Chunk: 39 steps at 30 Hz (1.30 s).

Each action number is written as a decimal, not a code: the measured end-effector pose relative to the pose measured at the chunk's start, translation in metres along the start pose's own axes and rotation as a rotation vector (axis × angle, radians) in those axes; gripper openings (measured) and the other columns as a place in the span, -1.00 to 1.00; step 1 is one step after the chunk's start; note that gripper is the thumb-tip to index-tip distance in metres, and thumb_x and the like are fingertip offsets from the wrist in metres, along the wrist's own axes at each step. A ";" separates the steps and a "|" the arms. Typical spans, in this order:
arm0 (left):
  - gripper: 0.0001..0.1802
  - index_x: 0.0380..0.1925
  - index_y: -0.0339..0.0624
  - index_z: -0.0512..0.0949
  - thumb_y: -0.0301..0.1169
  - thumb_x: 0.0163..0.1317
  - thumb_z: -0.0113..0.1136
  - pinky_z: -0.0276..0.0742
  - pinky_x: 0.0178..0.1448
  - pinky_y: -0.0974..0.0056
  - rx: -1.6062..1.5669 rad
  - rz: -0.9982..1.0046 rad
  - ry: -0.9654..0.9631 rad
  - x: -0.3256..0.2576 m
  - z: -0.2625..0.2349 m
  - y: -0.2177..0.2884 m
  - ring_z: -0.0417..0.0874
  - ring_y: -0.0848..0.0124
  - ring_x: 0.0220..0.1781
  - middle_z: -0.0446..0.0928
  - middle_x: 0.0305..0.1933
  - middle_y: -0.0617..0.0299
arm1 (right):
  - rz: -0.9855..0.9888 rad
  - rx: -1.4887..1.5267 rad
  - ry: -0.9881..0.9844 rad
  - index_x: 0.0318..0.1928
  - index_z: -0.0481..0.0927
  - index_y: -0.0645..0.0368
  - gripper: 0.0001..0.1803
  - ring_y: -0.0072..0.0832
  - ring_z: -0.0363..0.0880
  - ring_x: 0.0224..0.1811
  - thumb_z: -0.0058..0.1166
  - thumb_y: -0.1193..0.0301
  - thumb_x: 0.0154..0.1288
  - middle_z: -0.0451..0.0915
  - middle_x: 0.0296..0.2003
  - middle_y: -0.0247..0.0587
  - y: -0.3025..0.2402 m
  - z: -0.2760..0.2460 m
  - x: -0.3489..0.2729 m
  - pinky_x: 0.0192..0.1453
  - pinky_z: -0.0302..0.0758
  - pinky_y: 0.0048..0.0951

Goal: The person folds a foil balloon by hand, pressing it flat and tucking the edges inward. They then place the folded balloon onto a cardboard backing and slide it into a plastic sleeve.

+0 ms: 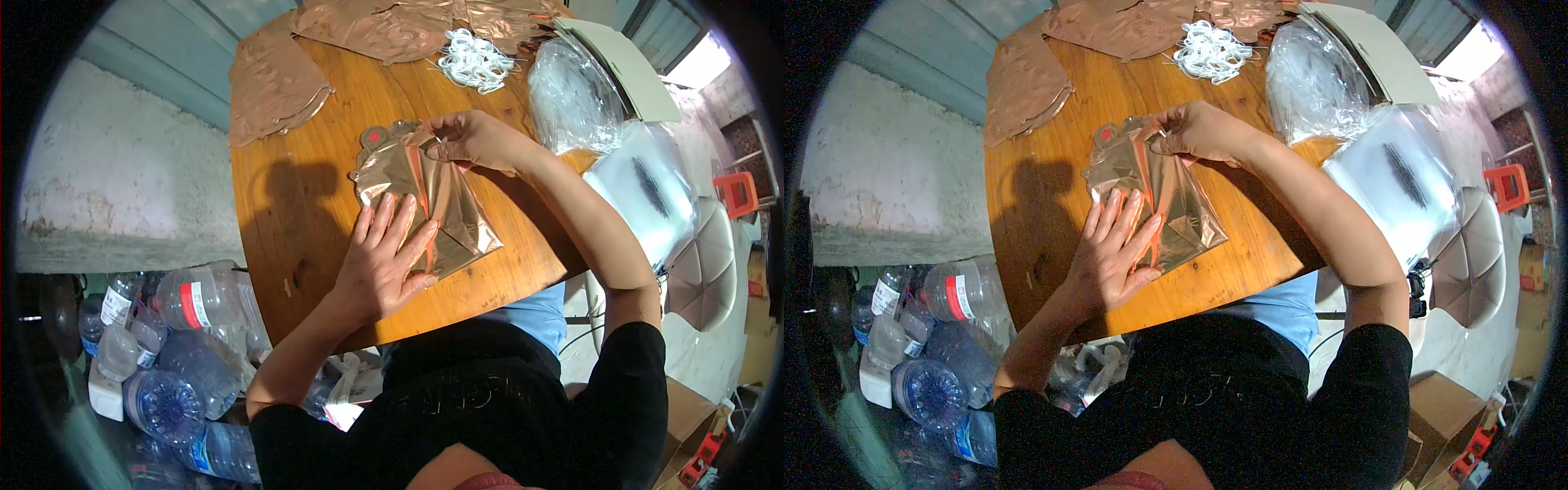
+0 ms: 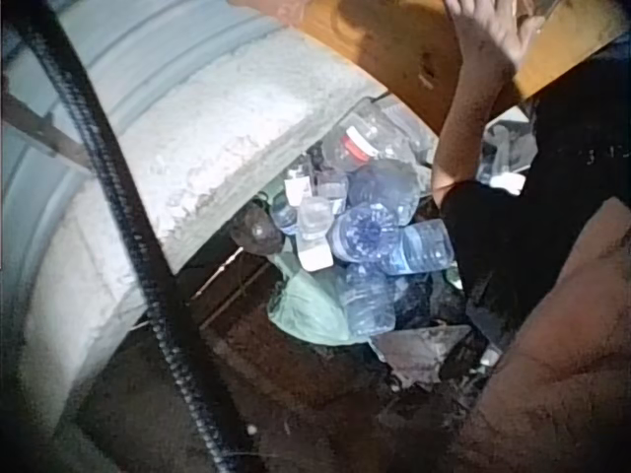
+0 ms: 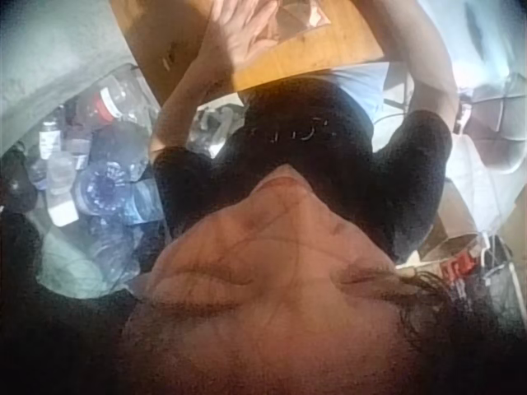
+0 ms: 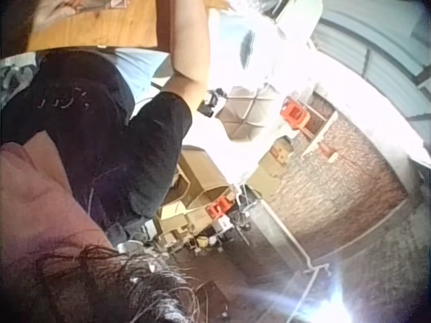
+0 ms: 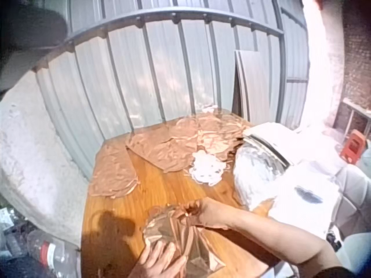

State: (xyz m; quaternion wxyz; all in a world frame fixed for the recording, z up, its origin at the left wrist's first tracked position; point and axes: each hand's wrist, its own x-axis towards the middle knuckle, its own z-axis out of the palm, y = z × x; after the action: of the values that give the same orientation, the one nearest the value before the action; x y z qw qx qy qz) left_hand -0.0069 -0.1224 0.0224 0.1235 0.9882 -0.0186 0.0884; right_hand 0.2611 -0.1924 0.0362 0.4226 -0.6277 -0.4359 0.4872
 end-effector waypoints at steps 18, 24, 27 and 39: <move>-0.21 0.36 -0.16 0.38 0.06 0.22 0.19 -0.07 0.51 -0.31 -0.001 0.010 0.012 -0.002 0.006 -0.002 0.10 -0.32 0.50 0.13 0.51 -0.26 | -0.723 -1.023 0.191 0.32 0.42 0.26 -0.45 -0.05 0.18 0.51 0.04 0.22 0.44 0.31 0.41 0.00 0.013 0.033 -0.077 0.55 0.17 -0.07; -0.23 0.34 -0.13 0.41 0.03 0.19 0.24 -0.05 0.51 -0.31 -0.007 0.005 0.025 0.000 0.003 0.001 0.12 -0.29 0.51 0.14 0.50 -0.23 | -0.500 -1.118 -0.006 0.50 0.13 0.18 -0.26 -0.13 -0.09 0.61 -0.04 0.09 0.47 0.04 0.54 -0.08 0.029 0.039 -0.094 0.64 -0.14 -0.06; -0.23 0.33 -0.10 0.42 0.01 0.15 0.29 -0.02 0.50 -0.29 0.000 0.006 0.039 -0.001 0.003 0.001 0.14 -0.25 0.51 0.16 0.50 -0.20 | -0.510 -1.109 0.001 0.47 0.19 0.20 -0.28 -0.15 -0.10 0.61 -0.02 0.09 0.46 0.07 0.53 -0.07 0.030 0.038 -0.094 0.65 -0.17 -0.05; -0.24 0.34 -0.04 0.42 0.00 0.16 0.29 0.01 0.52 -0.23 0.026 0.012 0.100 -0.004 0.007 -0.002 0.13 -0.20 0.53 0.16 0.52 -0.16 | 0.215 -0.247 0.173 -0.03 0.69 0.27 -0.65 -0.53 0.62 -0.25 0.26 0.28 0.29 0.68 -0.29 -0.28 -0.018 0.001 -0.025 -0.16 0.58 -0.48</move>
State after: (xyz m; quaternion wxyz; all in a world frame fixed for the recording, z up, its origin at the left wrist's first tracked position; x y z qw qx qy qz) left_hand -0.0091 -0.1220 0.0144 0.1110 0.9840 -0.0172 0.1384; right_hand 0.2536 -0.2113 0.0596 0.3237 -0.7573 -0.3851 0.4165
